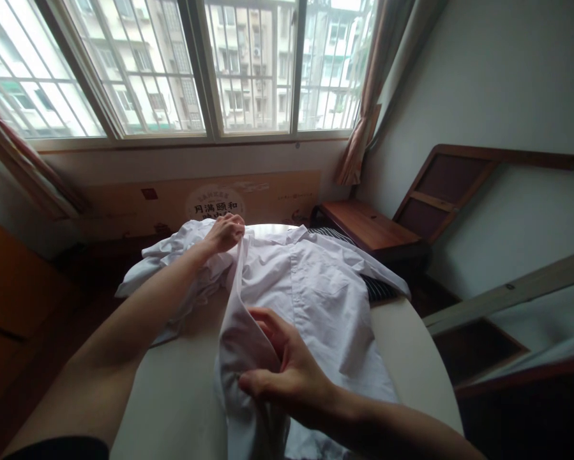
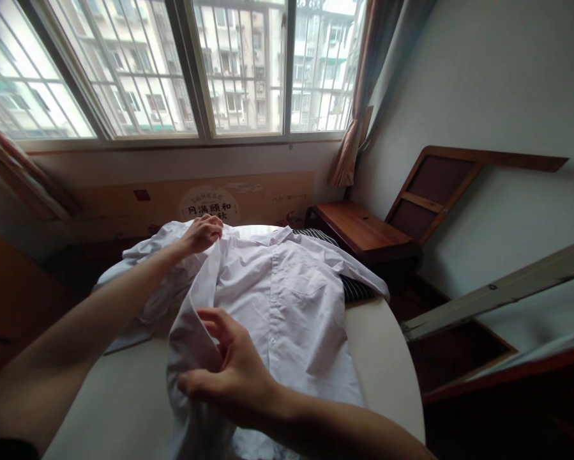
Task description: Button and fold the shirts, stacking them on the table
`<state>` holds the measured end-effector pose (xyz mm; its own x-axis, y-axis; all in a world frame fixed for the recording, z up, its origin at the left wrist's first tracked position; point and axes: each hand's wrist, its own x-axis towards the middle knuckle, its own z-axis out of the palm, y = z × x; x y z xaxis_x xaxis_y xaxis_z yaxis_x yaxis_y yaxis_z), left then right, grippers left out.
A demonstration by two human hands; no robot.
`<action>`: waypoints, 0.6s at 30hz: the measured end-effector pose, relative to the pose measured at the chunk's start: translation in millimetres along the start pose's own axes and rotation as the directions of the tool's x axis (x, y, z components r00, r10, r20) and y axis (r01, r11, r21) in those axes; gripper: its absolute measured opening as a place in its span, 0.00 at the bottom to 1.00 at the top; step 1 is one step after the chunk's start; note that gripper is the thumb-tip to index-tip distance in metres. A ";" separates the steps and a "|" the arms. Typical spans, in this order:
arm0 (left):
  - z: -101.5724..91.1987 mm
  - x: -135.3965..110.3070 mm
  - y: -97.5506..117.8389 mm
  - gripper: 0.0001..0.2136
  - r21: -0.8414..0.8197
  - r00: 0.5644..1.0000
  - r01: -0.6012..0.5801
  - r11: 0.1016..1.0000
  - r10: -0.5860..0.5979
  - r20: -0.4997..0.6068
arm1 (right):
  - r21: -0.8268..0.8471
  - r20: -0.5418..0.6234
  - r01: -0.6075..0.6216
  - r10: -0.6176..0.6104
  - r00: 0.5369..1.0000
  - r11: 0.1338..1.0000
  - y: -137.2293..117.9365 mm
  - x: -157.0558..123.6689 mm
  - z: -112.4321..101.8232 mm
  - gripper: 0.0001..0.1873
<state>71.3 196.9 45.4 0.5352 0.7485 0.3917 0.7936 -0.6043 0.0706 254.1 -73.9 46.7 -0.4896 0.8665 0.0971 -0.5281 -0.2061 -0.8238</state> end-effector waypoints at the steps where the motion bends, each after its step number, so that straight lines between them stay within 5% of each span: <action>1: -2.6 8.5 -1.8 0.13 -0.065 0.998 0.059 0.996 -0.060 -0.024 | 0.013 -0.015 -0.022 0.022 1.000 1.000 2.9 -3.2 -2.6 0.30; 5: -7.4 38.7 -7.5 0.12 -0.428 0.961 0.276 0.861 -0.249 0.119 | 0.007 -0.164 -0.130 0.130 0.978 0.991 37.5 -13.9 -24.0 0.25; 10: 2.7 61.3 -5.1 0.08 -0.579 0.937 0.344 0.740 -0.230 0.263 | -0.001 -0.251 -0.319 0.309 0.917 0.948 89.6 -31.4 -63.9 0.22; 14: 16.4 72.3 -5.5 0.06 -0.532 0.912 0.386 0.754 -0.227 0.341 | 0.041 -0.306 -0.378 0.372 0.876 0.925 78.6 -46.9 -79.6 0.22; 18: 27.2 81.4 -13.8 0.08 -0.450 0.930 0.345 0.824 -0.234 0.284 | 0.097 -0.261 -0.393 0.404 0.876 0.914 43.4 -58.7 -88.5 0.23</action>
<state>111.8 273.6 51.3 0.3940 0.9150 0.0869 0.7084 -0.3626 0.6056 321.3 -93.5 -44.2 -0.4613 0.7950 -0.3939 -0.3577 -0.5730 -0.7374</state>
